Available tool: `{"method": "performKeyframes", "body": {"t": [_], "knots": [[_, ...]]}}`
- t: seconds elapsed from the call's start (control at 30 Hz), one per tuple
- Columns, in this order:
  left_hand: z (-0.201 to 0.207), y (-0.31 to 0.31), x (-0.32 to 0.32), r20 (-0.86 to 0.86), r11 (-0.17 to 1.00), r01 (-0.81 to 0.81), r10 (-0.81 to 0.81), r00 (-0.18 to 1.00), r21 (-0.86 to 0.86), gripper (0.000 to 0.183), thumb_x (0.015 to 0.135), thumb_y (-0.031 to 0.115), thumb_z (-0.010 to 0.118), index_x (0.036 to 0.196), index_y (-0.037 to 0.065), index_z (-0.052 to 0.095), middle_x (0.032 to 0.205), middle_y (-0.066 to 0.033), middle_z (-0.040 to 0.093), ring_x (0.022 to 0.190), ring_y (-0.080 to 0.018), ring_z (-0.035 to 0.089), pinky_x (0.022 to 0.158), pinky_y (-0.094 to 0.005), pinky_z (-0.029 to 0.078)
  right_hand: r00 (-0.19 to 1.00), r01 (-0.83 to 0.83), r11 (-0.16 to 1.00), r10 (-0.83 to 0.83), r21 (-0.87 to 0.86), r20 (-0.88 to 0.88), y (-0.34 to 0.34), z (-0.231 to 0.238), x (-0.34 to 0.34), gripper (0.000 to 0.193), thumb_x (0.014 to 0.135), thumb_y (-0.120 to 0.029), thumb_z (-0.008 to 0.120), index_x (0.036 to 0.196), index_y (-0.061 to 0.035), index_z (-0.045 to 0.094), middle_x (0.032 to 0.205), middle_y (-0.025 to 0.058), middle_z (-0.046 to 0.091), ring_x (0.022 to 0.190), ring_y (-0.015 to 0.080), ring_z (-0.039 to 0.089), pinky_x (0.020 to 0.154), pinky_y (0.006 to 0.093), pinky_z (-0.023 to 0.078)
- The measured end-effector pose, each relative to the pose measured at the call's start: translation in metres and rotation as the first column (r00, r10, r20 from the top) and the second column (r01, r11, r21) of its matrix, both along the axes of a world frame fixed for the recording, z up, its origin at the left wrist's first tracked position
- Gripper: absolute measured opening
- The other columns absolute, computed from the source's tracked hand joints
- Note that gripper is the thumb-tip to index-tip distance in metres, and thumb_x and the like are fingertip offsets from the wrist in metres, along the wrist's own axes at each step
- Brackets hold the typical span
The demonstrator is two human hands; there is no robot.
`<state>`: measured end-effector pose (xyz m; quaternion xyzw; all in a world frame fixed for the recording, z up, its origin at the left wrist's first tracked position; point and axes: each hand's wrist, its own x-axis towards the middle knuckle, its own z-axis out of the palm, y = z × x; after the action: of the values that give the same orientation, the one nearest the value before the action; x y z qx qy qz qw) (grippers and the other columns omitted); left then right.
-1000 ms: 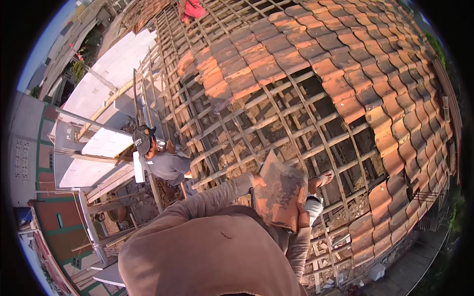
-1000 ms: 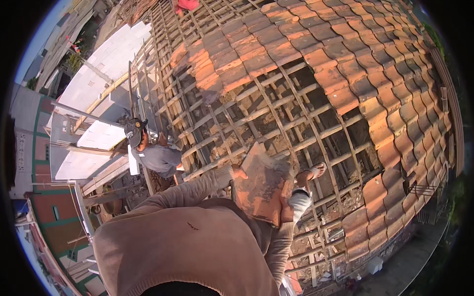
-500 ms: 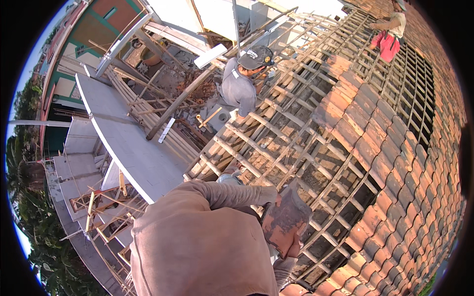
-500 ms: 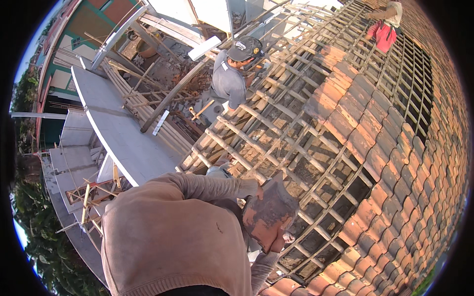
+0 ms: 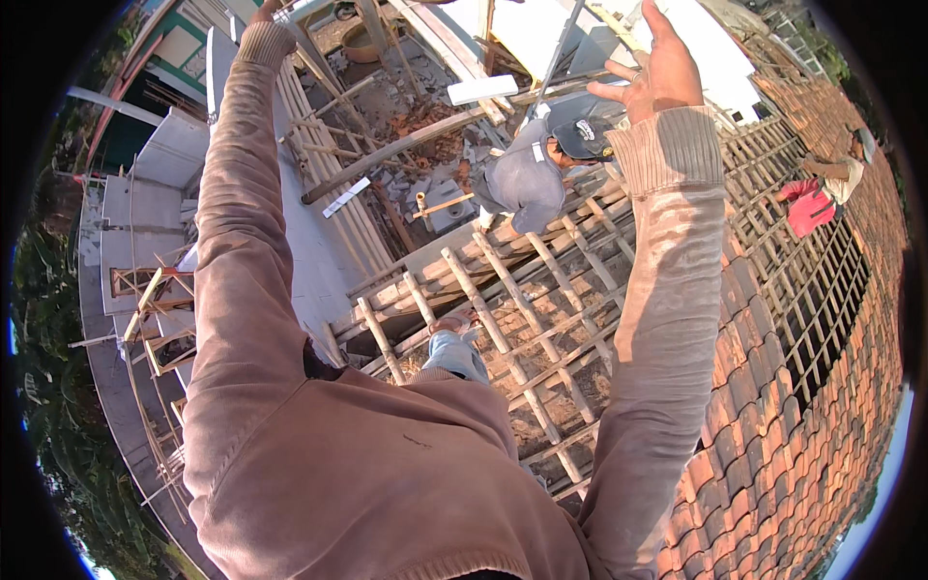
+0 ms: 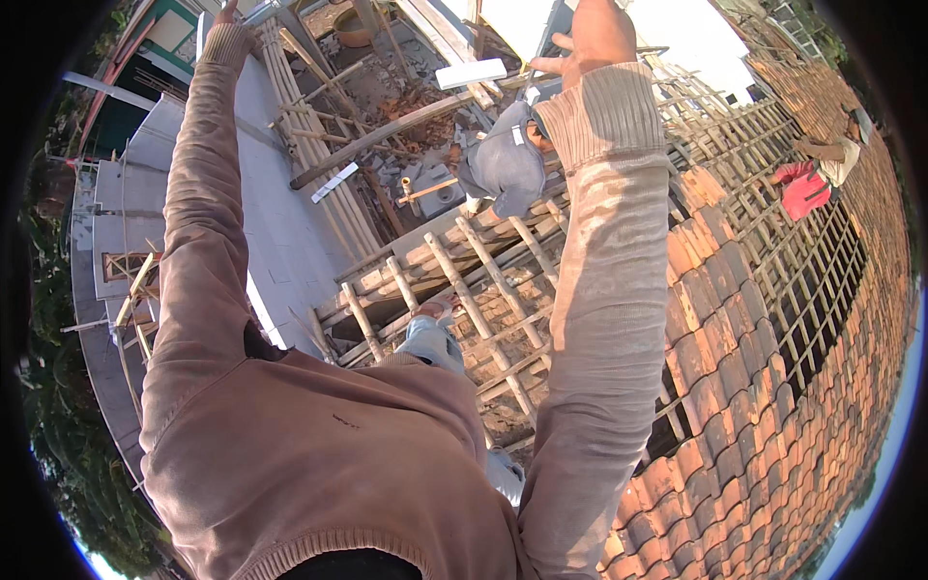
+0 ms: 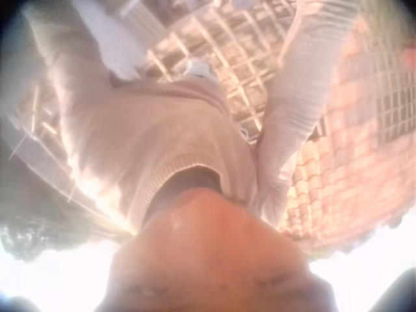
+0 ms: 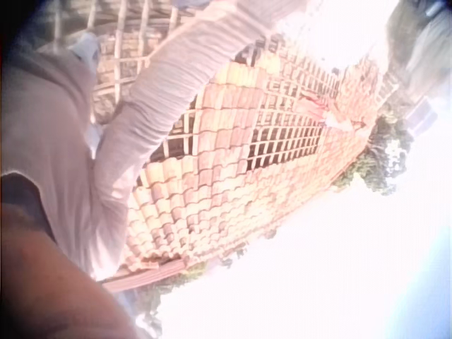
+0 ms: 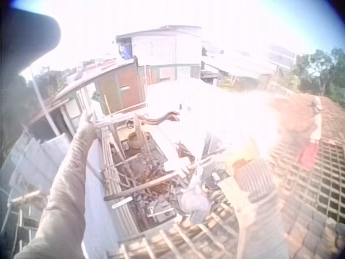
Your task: The person removes roof tiles by hand, lifting them from the wooden rafters and stacking them.
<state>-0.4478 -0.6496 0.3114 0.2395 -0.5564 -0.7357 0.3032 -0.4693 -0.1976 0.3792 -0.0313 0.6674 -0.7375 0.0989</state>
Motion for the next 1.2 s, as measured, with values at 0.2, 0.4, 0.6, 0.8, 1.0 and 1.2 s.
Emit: {"method": "performKeyframes", "body": {"t": [0.2,0.4,0.6,0.8,1.0,1.2], "knots": [[-0.107,-0.075,0.123,0.221,0.976,-0.175,0.201,0.954,-0.131,0.052,0.092,0.037,0.044,0.126,-0.002,0.04,0.114,-0.0207,0.058,0.103,-0.0262,0.059,0.082,-0.0325,0.047,0.919,0.063,0.99,-0.008,0.127,-0.395,0.012,-0.056,0.083,0.052,0.087,-0.032,0.058,0.125,0.0019,0.046,0.121,0.0178,0.049,0.112,0.0248,0.046,0.09,0.0366,0.042],[-0.471,0.119,0.337,0.985,0.653,0.755,-0.163,0.056,0.065,0.035,0.086,0.035,0.05,0.108,0.009,0.058,0.099,-0.0168,0.063,0.089,-0.0249,0.063,0.073,-0.0349,0.05,0.939,-0.065,0.551,-0.248,0.832,0.238,0.184,-0.366,0.243,0.059,0.081,-0.041,0.058,0.115,0.0064,0.051,0.114,0.0267,0.054,0.105,0.0379,0.053,0.089,0.0428,0.041],[-0.489,0.267,0.474,0.866,0.197,0.854,-0.257,-0.429,0.482,0.026,0.081,0.031,0.054,0.093,0.014,0.07,0.087,-0.0127,0.067,0.081,-0.0246,0.065,0.068,-0.035,0.052,0.386,-0.742,0.322,-0.512,0.588,0.767,0.265,-0.459,0.472,0.07,0.075,-0.049,0.058,0.111,0.0109,0.053,0.114,0.0295,0.055,0.108,0.0369,0.054,0.091,0.0398,0.044],[-0.431,0.253,0.274,0.955,-0.31,0.904,0.057,-0.291,0.294,0.05,0.065,0.015,0.067,0.114,0.006,0.057,0.103,-0.0152,0.064,0.096,-0.0288,0.062,0.078,-0.0356,0.052,0.209,-0.213,0.512,-0.808,0.832,0.55,0.341,-0.499,0.528,0.058,0.079,-0.044,0.057,0.108,0.0055,0.056,0.095,0.0202,0.064,0.093,0.0315,0.061,0.076,0.0383,0.05],[-0.396,0.199,0.137,0.621,0.812,0.535,-0.547,0.561,0.233,0.028,0.082,0.025,0.061,0.101,0.005,0.06,0.085,-0.008,0.062,0.072,-0.019,0.06,0.064,-0.0295,0.048,0.751,-0.239,0.423,-0.49,0.874,0.443,0.389,-0.533,0.469,0.041,0.077,-0.034,0.063,0.095,0.0021,0.062,0.081,0.0155,0.066,0.079,0.0258,0.063,0.067,0.0368,0.049],[-0.473,0.172,0.213,0.174,0.559,0.412,-0.719,0.672,0.72,0.031,0.079,0.016,0.066,0.105,0.001,0.058,0.085,-0.007,0.061,0.07,-0.0166,0.059,0.064,-0.0279,0.051,0.648,0.169,0.597,-0.667,0.784,0.368,0.266,-0.487,0.426,0.032,0.075,-0.029,0.066,0.083,0.0021,0.065,0.075,0.0134,0.065,0.07,0.0253,0.061,0.066,0.0375,0.048]]}}
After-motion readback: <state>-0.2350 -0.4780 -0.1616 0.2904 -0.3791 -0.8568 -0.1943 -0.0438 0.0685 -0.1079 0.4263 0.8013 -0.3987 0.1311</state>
